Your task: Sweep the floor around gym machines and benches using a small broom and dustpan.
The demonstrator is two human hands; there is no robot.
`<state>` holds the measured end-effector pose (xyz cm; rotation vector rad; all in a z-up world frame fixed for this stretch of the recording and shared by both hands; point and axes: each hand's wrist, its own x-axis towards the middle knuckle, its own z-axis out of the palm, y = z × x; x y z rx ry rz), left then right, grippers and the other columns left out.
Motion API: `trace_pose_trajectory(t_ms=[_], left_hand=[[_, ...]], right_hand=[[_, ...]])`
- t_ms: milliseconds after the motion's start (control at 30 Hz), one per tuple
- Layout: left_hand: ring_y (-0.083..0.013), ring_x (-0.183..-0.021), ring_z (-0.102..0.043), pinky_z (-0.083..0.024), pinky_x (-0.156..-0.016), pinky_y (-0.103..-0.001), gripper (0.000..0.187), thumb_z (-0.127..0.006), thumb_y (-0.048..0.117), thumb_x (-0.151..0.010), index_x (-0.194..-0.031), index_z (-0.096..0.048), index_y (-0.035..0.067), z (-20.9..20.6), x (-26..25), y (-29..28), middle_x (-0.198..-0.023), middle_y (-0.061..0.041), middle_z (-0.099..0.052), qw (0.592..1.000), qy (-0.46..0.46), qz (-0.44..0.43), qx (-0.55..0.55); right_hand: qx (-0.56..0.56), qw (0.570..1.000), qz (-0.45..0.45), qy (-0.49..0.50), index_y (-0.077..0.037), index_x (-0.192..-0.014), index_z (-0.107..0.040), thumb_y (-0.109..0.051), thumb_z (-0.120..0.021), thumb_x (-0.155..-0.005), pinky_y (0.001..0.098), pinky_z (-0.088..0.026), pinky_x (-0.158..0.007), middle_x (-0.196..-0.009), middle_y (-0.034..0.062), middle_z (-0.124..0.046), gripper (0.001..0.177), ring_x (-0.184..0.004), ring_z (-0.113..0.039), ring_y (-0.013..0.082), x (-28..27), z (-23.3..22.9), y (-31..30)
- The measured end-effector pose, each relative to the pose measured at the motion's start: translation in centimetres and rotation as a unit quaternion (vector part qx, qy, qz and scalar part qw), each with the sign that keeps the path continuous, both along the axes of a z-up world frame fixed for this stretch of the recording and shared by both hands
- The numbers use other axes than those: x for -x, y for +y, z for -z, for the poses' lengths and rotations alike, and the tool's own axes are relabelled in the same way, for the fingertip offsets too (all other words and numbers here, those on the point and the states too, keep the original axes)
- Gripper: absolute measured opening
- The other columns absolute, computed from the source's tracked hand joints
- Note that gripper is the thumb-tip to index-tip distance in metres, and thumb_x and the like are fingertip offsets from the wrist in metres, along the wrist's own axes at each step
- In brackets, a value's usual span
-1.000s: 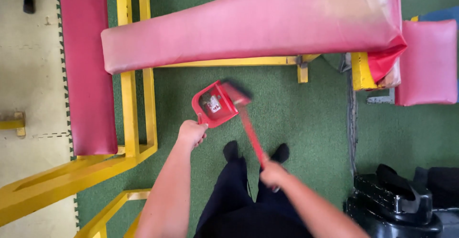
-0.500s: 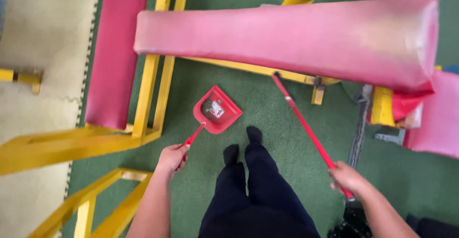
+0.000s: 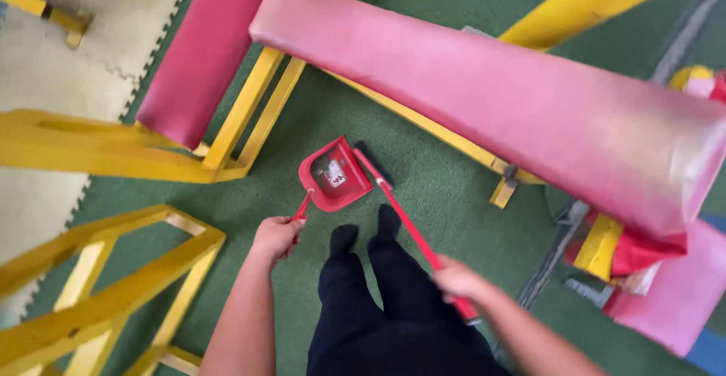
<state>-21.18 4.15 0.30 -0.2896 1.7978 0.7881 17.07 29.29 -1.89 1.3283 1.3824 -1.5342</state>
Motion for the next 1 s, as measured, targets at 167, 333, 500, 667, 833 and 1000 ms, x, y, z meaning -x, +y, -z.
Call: trace_pose_trajectory(t_ms=[167,333,500,667,833,1000], left_hand=[[-0.0136,-0.042,-0.047,-0.035,-0.037,-0.031,0.032,-0.068,0.033,-0.096,-0.093,-0.071,0.002,-1.7,-2.6,-3.0,-0.061,-0.003,-0.058,1.000,0.012,-0.003,0.017],[-0.0113,-0.042,-0.045,-0.032,-0.037,-0.030,0.023,-0.069,0.030,-0.093,-0.110,-0.070,0.015,-3.5,-5.4,-6.4,-0.062,-0.001,-0.057,0.988,-0.010,-0.149,0.031],[-0.0117,-0.041,-0.044,-0.031,-0.037,-0.030,0.028,-0.068,0.030,-0.096,-0.108,-0.070,0.005,-1.5,-8.1,-8.1,-0.062,-0.001,-0.056,0.979,-0.027,-0.199,0.039],[-0.0116,-0.040,-0.042,-0.031,-0.036,-0.030,0.023,-0.066,0.029,-0.096,-0.106,-0.072,0.010,-0.8,-9.2,-8.8,-0.061,-0.001,-0.056,0.970,-0.025,-0.238,0.043],[-0.0125,-0.040,-0.045,-0.033,-0.035,-0.031,0.025,-0.068,0.027,-0.095,-0.105,-0.070,0.005,-0.2,-8.7,-9.1,-0.061,-0.003,-0.058,0.974,-0.016,-0.223,0.035],[-0.0110,-0.040,-0.045,-0.032,-0.035,-0.030,0.025,-0.068,0.027,-0.096,-0.105,-0.071,0.003,-0.7,-9.4,-11.5,-0.062,-0.002,-0.059,0.969,-0.016,-0.247,0.012]], right_hand=[[0.026,0.992,-0.118,-0.022,-0.034,-0.164,-0.014,-0.019,-0.062,-0.095,0.0321,-0.042,-0.040,-0.071,0.0027,-0.056,0.085,-0.047,-0.050,0.0136,2.7,-6.4,12.0],[-0.037,0.979,-0.200,-0.007,-0.023,-0.163,-0.023,-0.013,-0.056,-0.092,0.0341,-0.047,-0.042,-0.086,0.0073,-0.067,0.079,-0.051,-0.057,0.0155,12.1,-5.3,18.4],[-0.097,0.942,-0.319,-0.035,0.000,-0.136,-0.047,-0.013,-0.055,-0.091,0.0417,-0.047,-0.054,-0.087,0.0128,-0.061,0.047,-0.065,-0.061,0.0253,19.0,1.9,17.7],[-0.136,0.854,-0.500,-0.041,0.004,-0.154,-0.020,-0.013,-0.053,-0.091,0.0449,-0.047,-0.093,-0.122,0.0263,-0.058,0.073,-0.108,-0.061,0.0357,16.2,3.9,3.0],[-0.161,0.822,-0.547,-0.014,-0.006,-0.158,-0.033,-0.016,-0.055,-0.091,0.0429,-0.050,-0.107,-0.135,0.0271,-0.062,0.072,-0.123,-0.064,0.0375,12.1,3.6,0.0],[-0.070,0.908,-0.413,-0.015,-0.023,-0.160,-0.034,-0.025,-0.065,-0.091,0.0393,-0.050,-0.054,-0.085,0.0147,-0.069,0.076,-0.055,-0.058,0.0222,17.1,-5.7,9.5]])
